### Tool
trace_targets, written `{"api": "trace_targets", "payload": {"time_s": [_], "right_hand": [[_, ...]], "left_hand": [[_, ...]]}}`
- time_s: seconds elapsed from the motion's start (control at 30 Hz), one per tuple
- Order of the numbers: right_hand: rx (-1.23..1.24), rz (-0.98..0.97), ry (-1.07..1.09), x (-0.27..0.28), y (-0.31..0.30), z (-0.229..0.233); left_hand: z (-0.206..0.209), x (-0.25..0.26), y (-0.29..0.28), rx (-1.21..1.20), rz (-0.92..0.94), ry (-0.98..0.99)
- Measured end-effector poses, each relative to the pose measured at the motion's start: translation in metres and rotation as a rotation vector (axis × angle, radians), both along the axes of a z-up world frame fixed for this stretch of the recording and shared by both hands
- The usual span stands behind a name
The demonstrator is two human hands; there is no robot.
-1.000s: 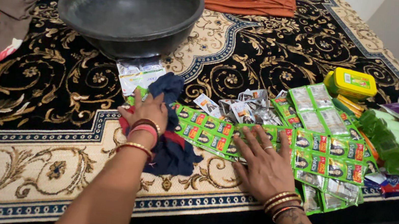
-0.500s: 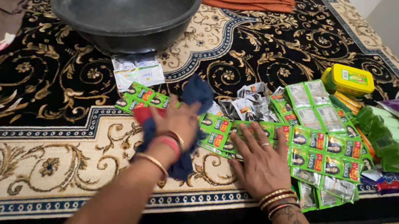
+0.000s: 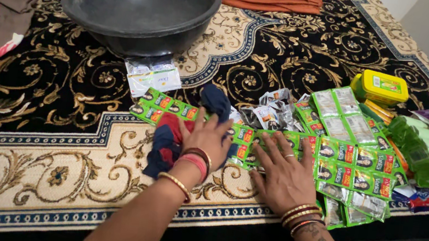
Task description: The person wipes a patterned surface with a cloth, then gathers and stacks various small packets and boxes. They place the items into a large black bowl, arranging them by type and color.
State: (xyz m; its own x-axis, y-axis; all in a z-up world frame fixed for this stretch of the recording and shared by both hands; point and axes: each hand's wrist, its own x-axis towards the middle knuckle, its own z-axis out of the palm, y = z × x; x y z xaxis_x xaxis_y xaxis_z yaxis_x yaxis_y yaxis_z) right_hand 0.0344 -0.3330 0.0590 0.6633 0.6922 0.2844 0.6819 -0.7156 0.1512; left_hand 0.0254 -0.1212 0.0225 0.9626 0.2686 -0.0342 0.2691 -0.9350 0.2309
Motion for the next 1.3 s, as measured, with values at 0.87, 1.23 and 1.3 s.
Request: {"api": "trace_targets", "payload": {"time_s": [0.87, 1.23, 1.3], "right_hand": [[0.042, -0.051, 0.012, -0.014, -0.004, -0.002], [0.259, -0.274, -0.009, -0.027, -0.03, -0.013], [0.316, -0.23, 0.002, -0.031, -0.043, -0.016]], "left_hand": [[0.024, -0.091, 0.218, 0.384, 0.685, -0.314], [0.016, -0.05, 0.034, -0.235, -0.322, -0.572], [0.018, -0.054, -0.002, -0.248, -0.388, -0.371]]}}
